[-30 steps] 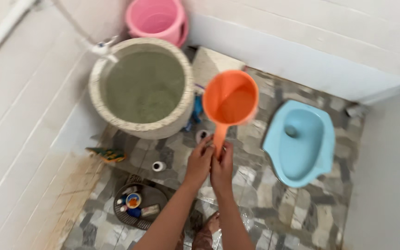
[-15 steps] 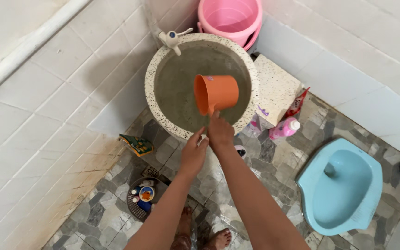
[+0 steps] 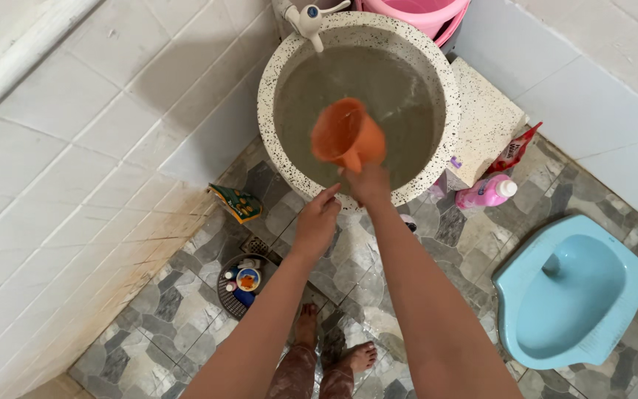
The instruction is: The person scrubs a light blue squat toilet with a long-handled brush and repeatedly rinses it by scooping water from a large basin with an orange plastic scoop. The person also rinses the brush and the scoop during the process.
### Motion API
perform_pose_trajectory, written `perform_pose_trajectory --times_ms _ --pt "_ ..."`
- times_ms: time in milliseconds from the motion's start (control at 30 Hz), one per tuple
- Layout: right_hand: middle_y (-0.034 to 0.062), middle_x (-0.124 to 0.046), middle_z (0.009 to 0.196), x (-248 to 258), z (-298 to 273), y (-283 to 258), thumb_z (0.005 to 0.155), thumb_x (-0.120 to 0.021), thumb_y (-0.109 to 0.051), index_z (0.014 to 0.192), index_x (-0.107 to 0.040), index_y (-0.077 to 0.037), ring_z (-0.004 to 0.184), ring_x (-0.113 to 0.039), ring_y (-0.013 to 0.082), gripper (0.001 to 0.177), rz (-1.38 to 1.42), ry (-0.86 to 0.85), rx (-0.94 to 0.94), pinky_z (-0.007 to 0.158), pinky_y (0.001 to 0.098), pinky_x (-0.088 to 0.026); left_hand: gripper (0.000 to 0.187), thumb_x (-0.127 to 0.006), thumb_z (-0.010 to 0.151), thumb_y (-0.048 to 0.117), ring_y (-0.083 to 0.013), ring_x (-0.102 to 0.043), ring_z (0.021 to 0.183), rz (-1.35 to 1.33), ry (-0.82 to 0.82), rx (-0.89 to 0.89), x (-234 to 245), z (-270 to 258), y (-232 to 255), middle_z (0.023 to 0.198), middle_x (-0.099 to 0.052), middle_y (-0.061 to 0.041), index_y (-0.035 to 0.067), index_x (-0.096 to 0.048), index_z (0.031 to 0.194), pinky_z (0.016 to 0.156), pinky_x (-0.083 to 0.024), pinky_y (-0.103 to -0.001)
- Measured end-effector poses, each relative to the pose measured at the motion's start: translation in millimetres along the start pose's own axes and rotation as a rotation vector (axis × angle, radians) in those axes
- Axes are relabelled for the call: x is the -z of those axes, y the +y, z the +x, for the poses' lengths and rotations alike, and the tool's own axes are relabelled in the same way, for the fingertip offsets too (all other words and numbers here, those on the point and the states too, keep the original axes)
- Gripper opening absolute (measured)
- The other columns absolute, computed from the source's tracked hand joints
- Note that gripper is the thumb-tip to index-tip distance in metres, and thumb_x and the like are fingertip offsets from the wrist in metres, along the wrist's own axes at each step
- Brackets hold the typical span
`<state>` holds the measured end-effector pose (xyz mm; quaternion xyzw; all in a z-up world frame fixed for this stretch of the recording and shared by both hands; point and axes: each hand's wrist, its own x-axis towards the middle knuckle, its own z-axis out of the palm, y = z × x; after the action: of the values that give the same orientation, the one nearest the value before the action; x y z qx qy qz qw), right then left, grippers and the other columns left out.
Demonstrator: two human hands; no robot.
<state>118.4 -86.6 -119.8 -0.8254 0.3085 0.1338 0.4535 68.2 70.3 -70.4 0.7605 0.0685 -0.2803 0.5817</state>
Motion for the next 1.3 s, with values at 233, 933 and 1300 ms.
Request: perform_pose_trajectory --times_ms 233,933,1300 --pt "0.0011 -0.052 0.056 8 -67 6 0.09 -0.075 -0.031 0.072 -0.057 -0.004 0.039 -0.046 0.0118 0.036 0.838 0.032 -0.095 0.034 0.0297 -0.032 0.048 -0.05 0.099 0.021 -0.0222 -0.061 0.127 -0.047 0.021 -0.059 -25 -7 -7 0.144 -0.061 -0.01 0.012 -0.055 0.146 0.104 -0.046 -0.034" --pt "-0.0006 -0.048 0.054 187 -277 105 0.092 -0.066 -0.019 0.076 -0.056 -0.006 0.039 -0.037 0.0087 0.024 0.831 0.312 -0.336 0.034 0.0274 -0.025 0.031 -0.054 0.097 0.012 -0.019 -0.071 0.113 -0.108 -0.182 -0.101 -136 -101 -21 0.121 -0.077 -0.006 0.009 -0.071 0.122 0.099 -0.051 -0.031" --pt "0.0017 -0.052 0.06 264 -85 171 0.092 -0.067 -0.015 0.073 -0.058 -0.006 0.047 -0.041 0.0097 0.023 0.847 0.241 -0.256 0.041 0.026 -0.026 0.04 -0.056 0.093 0.015 -0.0207 -0.072 0.113 0.014 -0.309 -0.209 -204 -106 25 0.124 -0.074 -0.012 0.008 -0.067 0.13 0.097 -0.053 -0.031"
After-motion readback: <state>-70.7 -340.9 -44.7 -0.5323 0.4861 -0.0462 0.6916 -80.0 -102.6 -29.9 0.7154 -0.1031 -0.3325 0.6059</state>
